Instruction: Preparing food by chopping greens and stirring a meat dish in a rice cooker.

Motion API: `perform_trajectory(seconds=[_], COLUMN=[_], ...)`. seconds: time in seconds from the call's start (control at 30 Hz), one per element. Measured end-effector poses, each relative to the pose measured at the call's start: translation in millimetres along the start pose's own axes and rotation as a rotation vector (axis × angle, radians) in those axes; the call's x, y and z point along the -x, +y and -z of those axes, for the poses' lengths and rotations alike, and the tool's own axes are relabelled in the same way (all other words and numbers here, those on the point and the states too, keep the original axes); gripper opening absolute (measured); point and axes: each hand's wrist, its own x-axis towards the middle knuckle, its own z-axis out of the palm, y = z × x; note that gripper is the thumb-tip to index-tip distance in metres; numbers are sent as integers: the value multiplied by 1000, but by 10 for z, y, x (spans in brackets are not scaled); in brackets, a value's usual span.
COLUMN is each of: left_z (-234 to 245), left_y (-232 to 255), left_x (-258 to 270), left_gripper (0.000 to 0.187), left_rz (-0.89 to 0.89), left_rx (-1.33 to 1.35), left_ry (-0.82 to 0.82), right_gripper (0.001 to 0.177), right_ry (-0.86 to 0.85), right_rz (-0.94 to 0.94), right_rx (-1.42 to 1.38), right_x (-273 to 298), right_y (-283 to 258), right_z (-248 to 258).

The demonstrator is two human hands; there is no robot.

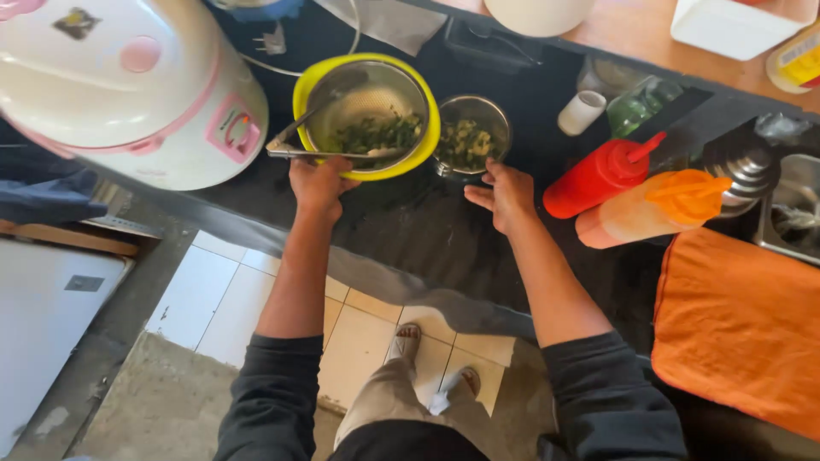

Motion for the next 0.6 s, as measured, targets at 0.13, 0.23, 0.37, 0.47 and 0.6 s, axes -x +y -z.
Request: perform_trajectory(seconds=[0.13, 0.23, 0.37, 0.47, 0.6], left_z=[-65, 71, 333, 294, 224], left_y=[186, -34, -213, 434, 937], left_x=[192, 586, 997, 1180, 1007], left_gripper=[46, 50, 83, 107, 107], left_rz=[-14, 62, -262, -642, -615], left_rx=[24, 62, -265, -930, -1347], left_ry=[41, 57, 181, 331, 103], right_gripper=[28, 22, 26, 45, 65], right_ry=[-49, 13, 65, -186, -375], right_rz=[178, 226, 297, -47, -191], right_rx=[-37, 55, 35, 16, -144], right_x=[-483, -44, 772, 1228, 1328], right_y=[-172, -290, -20, 288, 307], right_z=[101, 200, 112, -170, -682])
